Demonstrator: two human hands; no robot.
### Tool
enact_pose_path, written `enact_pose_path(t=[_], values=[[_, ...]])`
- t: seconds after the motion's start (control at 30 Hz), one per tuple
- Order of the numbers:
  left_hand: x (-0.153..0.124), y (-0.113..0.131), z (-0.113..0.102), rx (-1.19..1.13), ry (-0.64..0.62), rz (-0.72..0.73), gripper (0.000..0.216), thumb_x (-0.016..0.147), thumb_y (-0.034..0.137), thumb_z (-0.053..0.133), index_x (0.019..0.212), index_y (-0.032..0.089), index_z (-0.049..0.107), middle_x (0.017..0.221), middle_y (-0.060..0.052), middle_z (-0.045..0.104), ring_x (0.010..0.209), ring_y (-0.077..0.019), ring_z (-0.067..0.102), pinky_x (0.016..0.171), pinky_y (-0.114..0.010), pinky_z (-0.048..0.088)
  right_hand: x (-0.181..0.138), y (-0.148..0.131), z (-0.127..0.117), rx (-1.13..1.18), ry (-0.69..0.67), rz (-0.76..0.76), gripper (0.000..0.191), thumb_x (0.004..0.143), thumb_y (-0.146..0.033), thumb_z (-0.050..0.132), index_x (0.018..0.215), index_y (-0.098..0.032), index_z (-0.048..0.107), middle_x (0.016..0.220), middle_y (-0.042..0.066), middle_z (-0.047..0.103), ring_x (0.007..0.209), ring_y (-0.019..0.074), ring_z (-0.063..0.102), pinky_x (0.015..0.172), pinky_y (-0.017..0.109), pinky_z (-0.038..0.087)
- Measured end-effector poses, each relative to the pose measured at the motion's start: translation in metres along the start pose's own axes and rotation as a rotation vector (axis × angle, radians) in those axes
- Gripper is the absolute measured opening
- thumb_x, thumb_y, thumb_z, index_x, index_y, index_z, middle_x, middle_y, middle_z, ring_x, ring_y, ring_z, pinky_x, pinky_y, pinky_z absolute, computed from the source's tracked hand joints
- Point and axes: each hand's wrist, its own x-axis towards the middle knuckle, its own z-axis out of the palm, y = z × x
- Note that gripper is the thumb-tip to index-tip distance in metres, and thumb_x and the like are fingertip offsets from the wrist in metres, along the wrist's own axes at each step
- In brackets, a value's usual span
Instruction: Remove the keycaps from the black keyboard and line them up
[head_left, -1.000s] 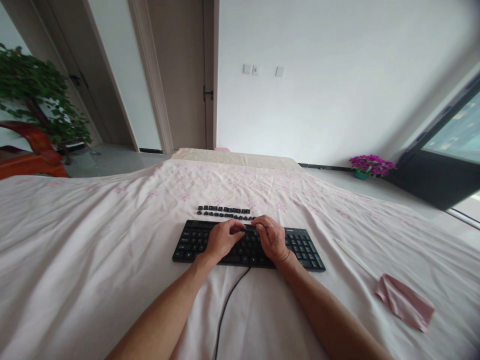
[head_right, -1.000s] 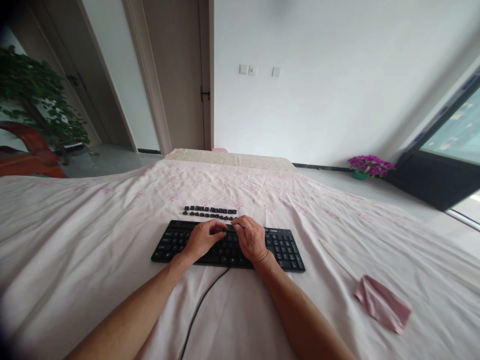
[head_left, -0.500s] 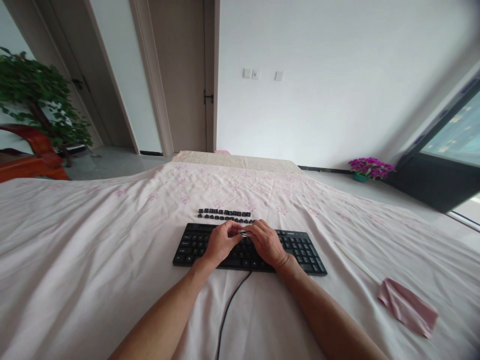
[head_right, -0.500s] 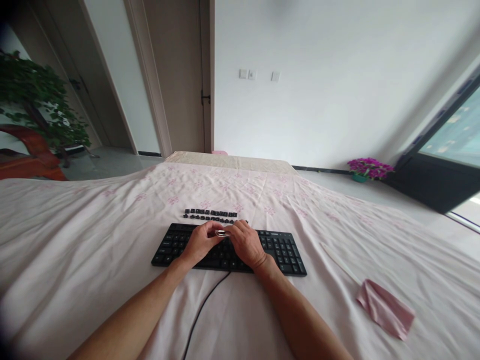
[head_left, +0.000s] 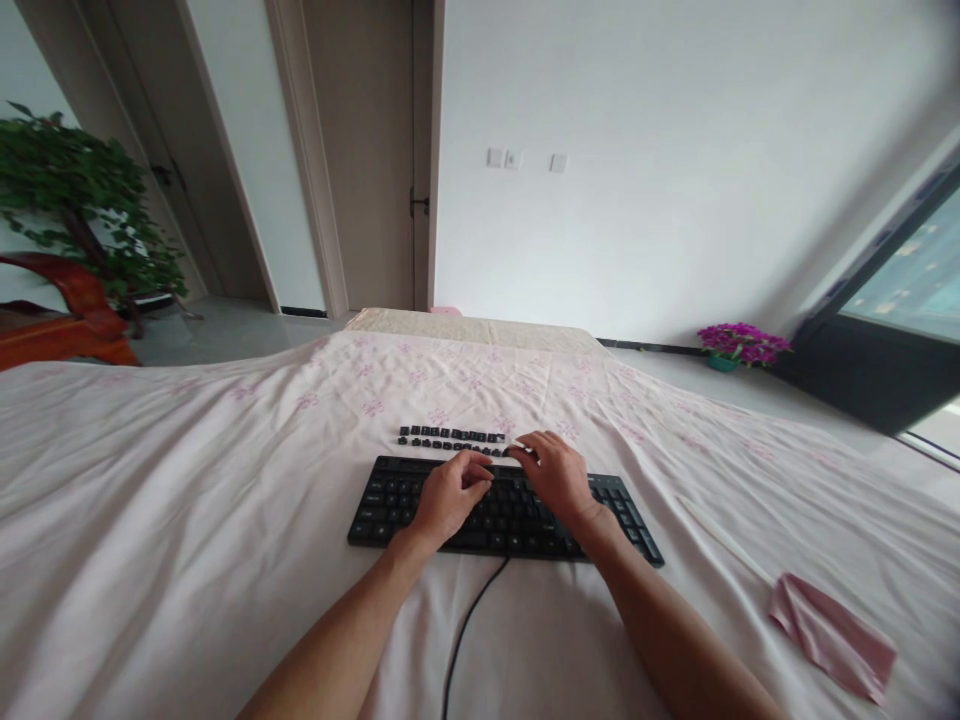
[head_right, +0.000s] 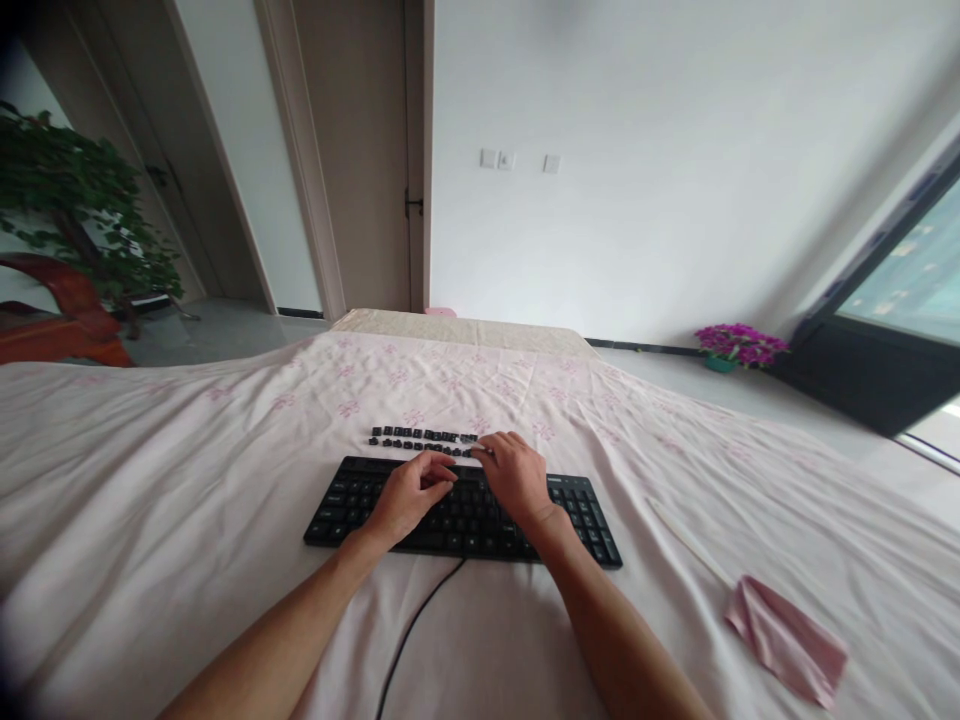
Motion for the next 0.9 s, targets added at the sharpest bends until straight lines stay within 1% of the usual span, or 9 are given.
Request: enact_pose_path(t=[0.03, 0.13, 0.23, 0.37, 0.47, 0.7, 0.9], values=[[0.000, 0.000, 0.000, 0.022, -0.006, 0.006, 0.026, 0.076, 0.017, 0.059, 0.102, 0.023, 0.061, 0.089, 0.000, 0.071, 0.082, -0.0146, 0.067, 0.076, -0.026, 0.050, 0.007, 0.006, -0.002, -0.041, -0.020, 0.058, 0.010, 0.085, -0.032, 0.059, 0.084, -0.025, 0.067, 0.083, 0.002, 0.069, 0.081, 0.0195, 0.059, 0.069, 0.028, 0.040], [0.000, 0.000, 0.001, 0.084, -0.029, 0.032, 0.021, 0.077, 0.018, 0.057, 0.096, 0.023, 0.064, 0.089, 0.000, 0.072, 0.083, -0.0145, 0.067, 0.078, -0.025, 0.050, 0.026, 0.026, 0.000, -0.141, -0.149, 0.198, 0.011, 0.082, -0.033, 0.061, 0.083, -0.027, 0.069, 0.080, 0.002, 0.069, 0.077, 0.0191, 0.060, 0.061, 0.026, 0.035], [0.000, 0.000, 0.001, 0.139, -0.036, 0.039, 0.018, 0.077, 0.019, 0.056, 0.093, 0.024, 0.065, 0.088, 0.001, 0.072, 0.082, -0.0149, 0.066, 0.077, -0.025, 0.050, 0.040, 0.041, 0.010, -0.194, -0.256, 0.274, 0.014, 0.082, -0.034, 0.060, 0.085, -0.026, 0.071, 0.080, 0.002, 0.070, 0.075, 0.0185, 0.061, 0.058, 0.025, 0.032], [-0.001, 0.001, 0.001, 0.183, -0.035, 0.040, 0.018, 0.078, 0.020, 0.056, 0.092, 0.025, 0.066, 0.086, 0.001, 0.071, 0.081, -0.0147, 0.066, 0.076, -0.025, 0.049, 0.050, 0.050, 0.026, -0.244, -0.339, 0.286, 0.017, 0.083, -0.033, 0.057, 0.090, -0.028, 0.071, 0.085, 0.002, 0.071, 0.079, 0.0185, 0.061, 0.060, 0.025, 0.032], [-0.001, 0.002, 0.001, 0.205, -0.034, 0.039, 0.016, 0.078, 0.021, 0.056, 0.090, 0.025, 0.066, 0.085, 0.002, 0.071, 0.080, -0.0145, 0.066, 0.075, -0.024, 0.048, 0.055, 0.053, 0.032, -0.256, -0.377, 0.290, 0.019, 0.083, -0.034, 0.056, 0.092, -0.027, 0.071, 0.087, 0.003, 0.071, 0.082, 0.0186, 0.061, 0.062, 0.025, 0.033], [-0.001, 0.005, 0.000, 0.234, -0.040, 0.025, 0.017, 0.079, 0.021, 0.055, 0.091, 0.025, 0.066, 0.086, 0.003, 0.071, 0.081, -0.0136, 0.065, 0.076, -0.023, 0.047, 0.056, 0.055, 0.036, -0.242, -0.435, 0.289, 0.019, 0.082, -0.034, 0.056, 0.093, -0.029, 0.070, 0.087, 0.000, 0.070, 0.082, 0.0170, 0.060, 0.065, 0.024, 0.034], [-0.001, 0.004, 0.000, 0.241, -0.039, 0.025, 0.017, 0.080, 0.021, 0.054, 0.091, 0.025, 0.066, 0.086, 0.003, 0.071, 0.081, -0.0135, 0.065, 0.076, -0.023, 0.047, 0.054, 0.055, 0.036, -0.235, -0.452, 0.303, 0.021, 0.082, -0.035, 0.055, 0.096, -0.029, 0.070, 0.091, 0.000, 0.070, 0.085, 0.0179, 0.060, 0.068, 0.025, 0.035]])
